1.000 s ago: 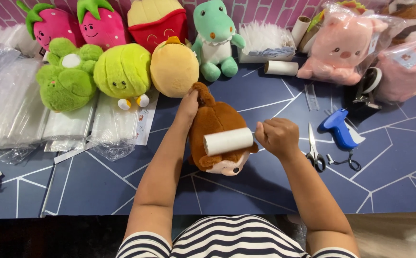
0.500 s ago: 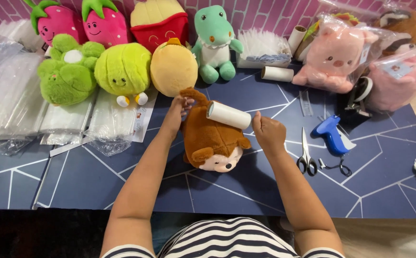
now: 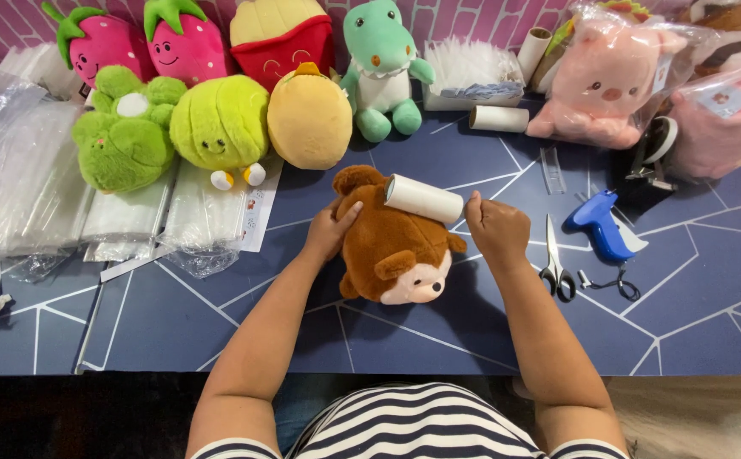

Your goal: Cleaning a plush toy with a lint roller and trimming loose threads with scissors to prepare it for packaging.

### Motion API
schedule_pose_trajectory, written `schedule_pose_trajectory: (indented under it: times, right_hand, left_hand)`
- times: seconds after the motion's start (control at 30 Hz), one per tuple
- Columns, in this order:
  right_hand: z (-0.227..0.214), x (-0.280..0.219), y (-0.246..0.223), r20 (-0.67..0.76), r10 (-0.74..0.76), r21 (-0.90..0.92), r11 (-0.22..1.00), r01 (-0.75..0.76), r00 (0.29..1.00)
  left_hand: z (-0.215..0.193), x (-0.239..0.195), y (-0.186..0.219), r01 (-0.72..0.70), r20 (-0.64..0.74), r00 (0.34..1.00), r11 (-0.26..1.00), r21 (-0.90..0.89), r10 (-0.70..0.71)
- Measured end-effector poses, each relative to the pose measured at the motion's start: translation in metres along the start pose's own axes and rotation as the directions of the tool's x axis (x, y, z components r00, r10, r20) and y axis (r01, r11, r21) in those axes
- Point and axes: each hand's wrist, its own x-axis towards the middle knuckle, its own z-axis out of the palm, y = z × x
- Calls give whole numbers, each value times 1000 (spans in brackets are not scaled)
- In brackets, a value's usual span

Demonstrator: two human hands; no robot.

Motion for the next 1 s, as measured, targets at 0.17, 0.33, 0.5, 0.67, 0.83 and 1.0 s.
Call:
schedule_pose_trajectory:
  times: [0.17,0.33,0.5,0.67,0.83,1.0]
  right_hand:
    - [-19,-8,3,-34,-73,112,991,76,997]
    - [-47,-10,3,-81,-164,167,970,176,983]
    - [-81,-10,1,-114,-272,334,895,295,956]
    - [-70,16,8,-179,-129,386,903,190,975]
    - [-44,61,-31,-196,-175,171,963,209,965]
    - [-17,42,-37,-80,-190,269,941,205,979]
  left_hand:
    - [6,11,-20,-29,-85,996,998,-64,23]
    - [-3,-2,19,-255,-79,964,967,17,255]
    - [-23,1,31,-388,-92,902,884,259,422]
    - [-38,10,58,-444,-65,849,776,448,524]
    - [-32,26,80,-419,-59,823,674,609,565]
    - [-36,33,68,-450,-118,808,735,508,577]
